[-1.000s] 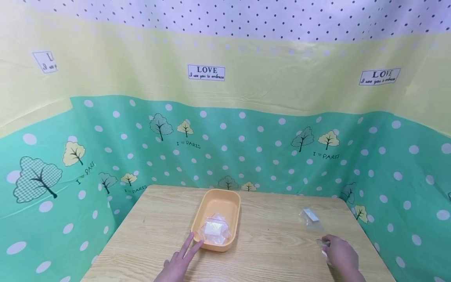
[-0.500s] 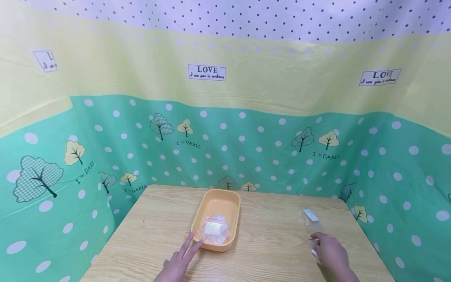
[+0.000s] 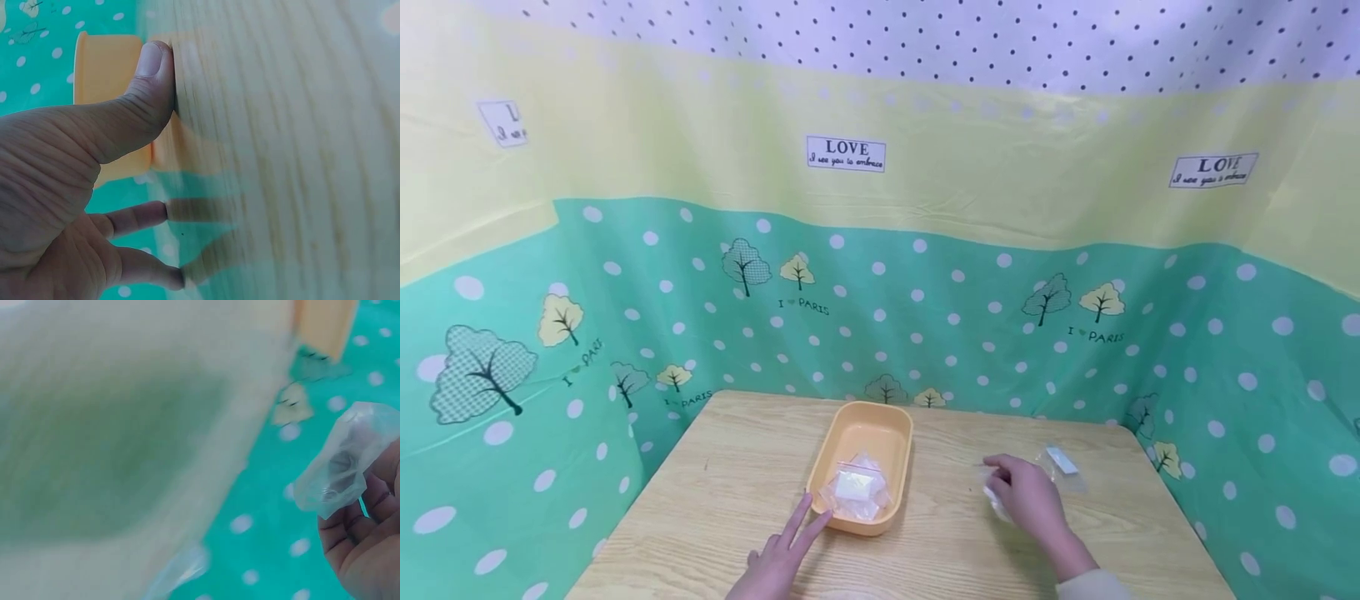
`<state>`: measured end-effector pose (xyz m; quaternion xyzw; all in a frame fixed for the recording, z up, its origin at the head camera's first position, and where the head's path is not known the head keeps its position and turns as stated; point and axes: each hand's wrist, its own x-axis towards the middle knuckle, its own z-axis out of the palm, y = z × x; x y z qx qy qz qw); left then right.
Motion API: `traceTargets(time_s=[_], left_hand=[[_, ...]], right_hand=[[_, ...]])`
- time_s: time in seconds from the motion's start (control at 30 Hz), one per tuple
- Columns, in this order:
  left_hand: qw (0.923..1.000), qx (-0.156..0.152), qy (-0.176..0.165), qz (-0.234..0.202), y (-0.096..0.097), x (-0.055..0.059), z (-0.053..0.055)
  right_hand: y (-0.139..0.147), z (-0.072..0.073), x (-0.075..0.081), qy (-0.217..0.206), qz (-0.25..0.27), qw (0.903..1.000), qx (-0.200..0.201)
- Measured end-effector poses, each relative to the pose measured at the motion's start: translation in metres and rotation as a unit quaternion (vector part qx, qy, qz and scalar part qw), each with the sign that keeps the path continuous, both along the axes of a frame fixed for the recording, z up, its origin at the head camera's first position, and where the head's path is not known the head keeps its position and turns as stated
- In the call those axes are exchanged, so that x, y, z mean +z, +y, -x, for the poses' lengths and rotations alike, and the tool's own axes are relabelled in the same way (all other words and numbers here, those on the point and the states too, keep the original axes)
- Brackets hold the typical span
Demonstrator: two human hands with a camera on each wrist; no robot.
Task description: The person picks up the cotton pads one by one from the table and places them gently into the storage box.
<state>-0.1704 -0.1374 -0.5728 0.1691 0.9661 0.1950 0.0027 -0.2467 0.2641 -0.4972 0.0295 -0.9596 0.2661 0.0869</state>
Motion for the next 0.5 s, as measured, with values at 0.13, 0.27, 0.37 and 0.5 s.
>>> traceTargets(time_s=[0.13,0.27,0.37,0.5], left_hand=[[1.0,0.0,0.001,-0.002,0.001,0.001,0.0],[1.0,-0.001,0.004,-0.005,0.002,0.002,0.0],[0.9999,-0.007,0.004,-0.008,0.003,0.002,-0.001],[0.9998,-0.015,0.0,-0.014,0.003,0.002,-0.001]], right_hand=[[-0.036,0.007,0.017,0.045,0.058,0.9972,0.012],[-0.073,0.012,0.032,0.079,0.12,0.9887,0.044],[-0.1,0.016,0.036,0.089,0.164,0.9803,0.065],[-0.133,0.021,0.031,0.082,0.217,0.969,0.085]])
